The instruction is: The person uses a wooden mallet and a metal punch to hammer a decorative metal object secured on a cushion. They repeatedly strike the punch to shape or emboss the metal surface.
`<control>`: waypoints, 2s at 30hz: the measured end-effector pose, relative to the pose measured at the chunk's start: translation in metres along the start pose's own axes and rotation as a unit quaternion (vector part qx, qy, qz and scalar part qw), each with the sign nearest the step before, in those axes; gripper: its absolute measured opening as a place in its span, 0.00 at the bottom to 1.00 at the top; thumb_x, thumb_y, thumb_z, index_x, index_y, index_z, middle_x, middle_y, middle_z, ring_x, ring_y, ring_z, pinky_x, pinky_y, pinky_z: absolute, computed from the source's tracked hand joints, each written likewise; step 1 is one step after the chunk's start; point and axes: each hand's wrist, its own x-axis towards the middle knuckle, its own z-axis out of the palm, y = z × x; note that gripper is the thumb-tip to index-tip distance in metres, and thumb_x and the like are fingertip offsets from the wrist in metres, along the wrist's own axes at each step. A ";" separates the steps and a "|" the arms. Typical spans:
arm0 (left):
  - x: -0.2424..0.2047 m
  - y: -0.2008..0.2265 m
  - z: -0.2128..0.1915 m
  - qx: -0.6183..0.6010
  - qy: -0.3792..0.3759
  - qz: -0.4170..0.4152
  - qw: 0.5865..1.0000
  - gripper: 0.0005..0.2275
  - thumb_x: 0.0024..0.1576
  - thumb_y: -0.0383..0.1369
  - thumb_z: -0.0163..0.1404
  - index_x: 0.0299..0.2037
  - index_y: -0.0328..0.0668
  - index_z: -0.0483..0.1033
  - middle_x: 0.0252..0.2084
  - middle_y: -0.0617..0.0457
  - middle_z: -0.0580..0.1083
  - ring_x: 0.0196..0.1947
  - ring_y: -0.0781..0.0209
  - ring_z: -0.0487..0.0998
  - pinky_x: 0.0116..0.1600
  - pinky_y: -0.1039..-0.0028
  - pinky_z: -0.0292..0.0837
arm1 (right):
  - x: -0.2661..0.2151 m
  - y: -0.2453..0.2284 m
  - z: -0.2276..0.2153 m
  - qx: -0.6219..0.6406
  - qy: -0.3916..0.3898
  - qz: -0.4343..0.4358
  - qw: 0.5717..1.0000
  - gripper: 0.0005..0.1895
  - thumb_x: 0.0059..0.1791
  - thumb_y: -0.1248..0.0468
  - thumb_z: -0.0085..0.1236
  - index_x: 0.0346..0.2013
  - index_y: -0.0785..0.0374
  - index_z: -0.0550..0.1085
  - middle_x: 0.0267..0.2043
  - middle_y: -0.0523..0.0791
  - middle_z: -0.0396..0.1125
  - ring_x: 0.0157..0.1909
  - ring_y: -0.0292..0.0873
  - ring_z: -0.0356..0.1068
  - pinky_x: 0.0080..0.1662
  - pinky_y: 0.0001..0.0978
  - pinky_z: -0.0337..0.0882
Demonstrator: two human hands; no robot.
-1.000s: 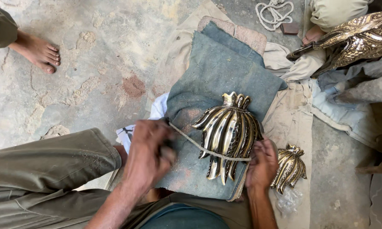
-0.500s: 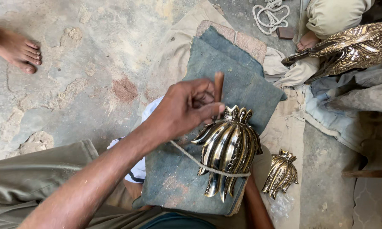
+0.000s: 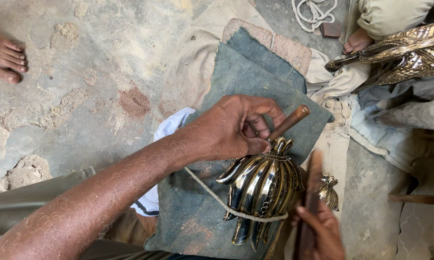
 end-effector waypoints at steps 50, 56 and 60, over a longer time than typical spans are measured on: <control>-0.130 -0.256 -0.024 -0.021 0.335 -0.301 0.892 0.25 0.62 0.41 0.60 0.45 0.13 0.69 0.38 0.35 0.71 0.32 0.46 0.66 0.44 0.55 0.73 | 0.042 0.104 -0.031 -0.047 0.062 -0.035 0.996 0.28 0.40 0.83 0.53 0.56 0.75 0.68 0.42 0.53 0.73 0.40 0.48 0.76 0.43 0.38 0.78; -0.077 -0.232 0.005 -0.306 0.272 -0.073 0.910 0.18 0.59 0.32 0.55 0.59 0.38 0.71 0.39 0.59 0.70 0.45 0.68 0.73 0.50 0.78 0.74 | 0.042 0.096 -0.017 -0.087 0.066 -0.066 0.992 0.26 0.41 0.86 0.51 0.54 0.74 0.72 0.40 0.52 0.72 0.32 0.41 0.68 0.32 0.23 0.64; -0.054 -0.251 -0.022 -0.198 0.124 -0.128 0.964 0.12 0.62 0.34 0.47 0.53 0.39 0.74 0.30 0.55 0.63 0.29 0.66 0.63 0.34 0.77 0.66 | 0.020 0.080 0.003 -0.023 0.072 -0.019 0.997 0.22 0.40 0.84 0.51 0.48 0.74 0.70 0.36 0.51 0.71 0.31 0.44 0.74 0.33 0.31 0.77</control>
